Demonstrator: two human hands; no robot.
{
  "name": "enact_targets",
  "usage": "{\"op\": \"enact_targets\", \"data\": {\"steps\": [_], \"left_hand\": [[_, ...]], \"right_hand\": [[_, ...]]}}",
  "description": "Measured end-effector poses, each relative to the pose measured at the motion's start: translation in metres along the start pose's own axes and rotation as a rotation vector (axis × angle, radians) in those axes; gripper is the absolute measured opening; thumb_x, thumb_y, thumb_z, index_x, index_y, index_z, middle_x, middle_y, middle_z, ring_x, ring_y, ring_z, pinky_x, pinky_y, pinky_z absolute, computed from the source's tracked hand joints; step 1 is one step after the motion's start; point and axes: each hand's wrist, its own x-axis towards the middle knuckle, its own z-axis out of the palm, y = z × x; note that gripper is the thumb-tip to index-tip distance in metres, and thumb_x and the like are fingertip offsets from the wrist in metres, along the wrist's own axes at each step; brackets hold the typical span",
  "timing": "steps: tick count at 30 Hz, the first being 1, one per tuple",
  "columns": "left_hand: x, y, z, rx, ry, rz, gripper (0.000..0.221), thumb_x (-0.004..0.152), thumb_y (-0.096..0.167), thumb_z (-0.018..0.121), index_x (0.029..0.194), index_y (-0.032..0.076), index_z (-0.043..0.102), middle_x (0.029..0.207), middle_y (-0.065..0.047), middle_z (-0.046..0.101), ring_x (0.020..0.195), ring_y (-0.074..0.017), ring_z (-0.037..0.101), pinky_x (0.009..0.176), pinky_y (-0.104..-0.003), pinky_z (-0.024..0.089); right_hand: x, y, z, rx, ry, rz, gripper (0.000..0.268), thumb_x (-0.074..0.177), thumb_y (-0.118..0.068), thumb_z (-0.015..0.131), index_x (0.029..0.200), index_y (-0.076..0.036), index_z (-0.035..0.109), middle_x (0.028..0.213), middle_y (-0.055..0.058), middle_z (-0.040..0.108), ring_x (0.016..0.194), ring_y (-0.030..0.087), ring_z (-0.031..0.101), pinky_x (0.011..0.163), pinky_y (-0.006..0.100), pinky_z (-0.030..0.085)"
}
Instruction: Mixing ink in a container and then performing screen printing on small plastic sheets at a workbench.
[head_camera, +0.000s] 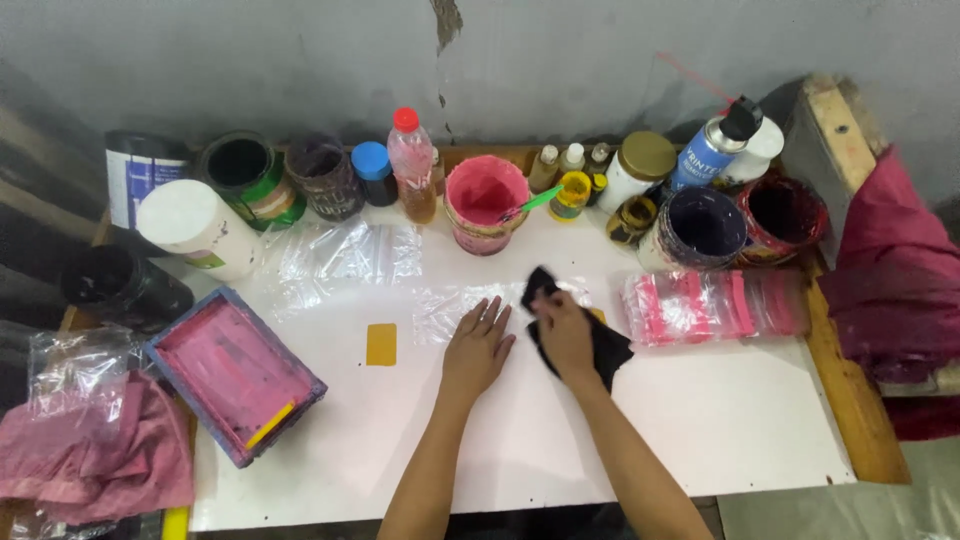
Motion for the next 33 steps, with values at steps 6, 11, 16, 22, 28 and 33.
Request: {"op": "enact_targets", "data": {"steps": [6,11,16,22,28,33], "left_hand": [[-0.001,0.0,0.001,-0.005,0.003,-0.002,0.049,0.104,0.038,0.054,0.148,0.018,0.054,0.153,-0.009,0.052,0.146,-0.0268,0.041,0.121,-0.041,0.029],[-0.001,0.0,0.0,0.002,-0.02,-0.015,0.049,0.104,0.04,0.053,0.149,0.02,0.053,0.154,-0.007,0.051,0.147,-0.0247,0.04,0.122,-0.041,0.028],[0.0,0.006,-0.009,0.006,-0.043,-0.027,0.05,0.104,0.04,0.052,0.15,0.019,0.052,0.154,-0.008,0.051,0.147,-0.0242,0.039,0.122,-0.04,0.027],[0.001,0.01,-0.016,-0.017,-0.07,-0.037,0.049,0.106,0.038,0.05,0.15,0.018,0.051,0.155,-0.009,0.049,0.147,-0.0228,0.039,0.123,-0.038,0.027],[0.001,0.009,-0.014,-0.021,-0.056,-0.015,0.048,0.105,0.036,0.052,0.148,0.016,0.053,0.154,-0.01,0.05,0.146,-0.0236,0.04,0.123,-0.038,0.028],[0.001,0.003,-0.009,-0.077,0.25,0.074,0.038,0.093,0.018,0.07,0.13,0.008,0.069,0.137,-0.019,0.064,0.134,-0.0334,0.054,0.114,-0.04,0.043]], "right_hand": [[0.024,0.007,0.0,0.23,0.197,0.309,0.017,0.102,-0.023,0.064,0.107,-0.007,0.066,0.1,0.01,0.067,0.092,0.03,0.07,0.077,0.036,0.057],[0.002,0.019,0.002,0.263,0.299,0.489,0.019,0.103,-0.021,0.063,0.105,-0.002,0.057,0.096,0.015,0.066,0.093,0.032,0.069,0.075,0.037,0.055],[0.013,0.006,-0.021,0.204,0.236,0.464,0.019,0.104,-0.021,0.062,0.103,-0.005,0.052,0.087,0.009,0.062,0.086,0.026,0.069,0.068,0.031,0.055],[0.021,0.021,-0.006,0.137,0.321,0.359,0.021,0.105,-0.02,0.063,0.103,-0.002,0.053,0.087,0.012,0.062,0.084,0.028,0.068,0.065,0.03,0.055],[-0.037,0.012,-0.033,0.117,0.358,0.308,0.024,0.103,-0.019,0.065,0.107,0.004,0.06,0.094,0.018,0.061,0.09,0.034,0.067,0.073,0.035,0.054],[-0.086,0.049,-0.035,-0.263,0.331,0.115,0.028,0.1,-0.025,0.066,0.124,-0.011,0.074,0.101,0.006,0.059,0.09,0.023,0.069,0.075,0.029,0.056]]}}
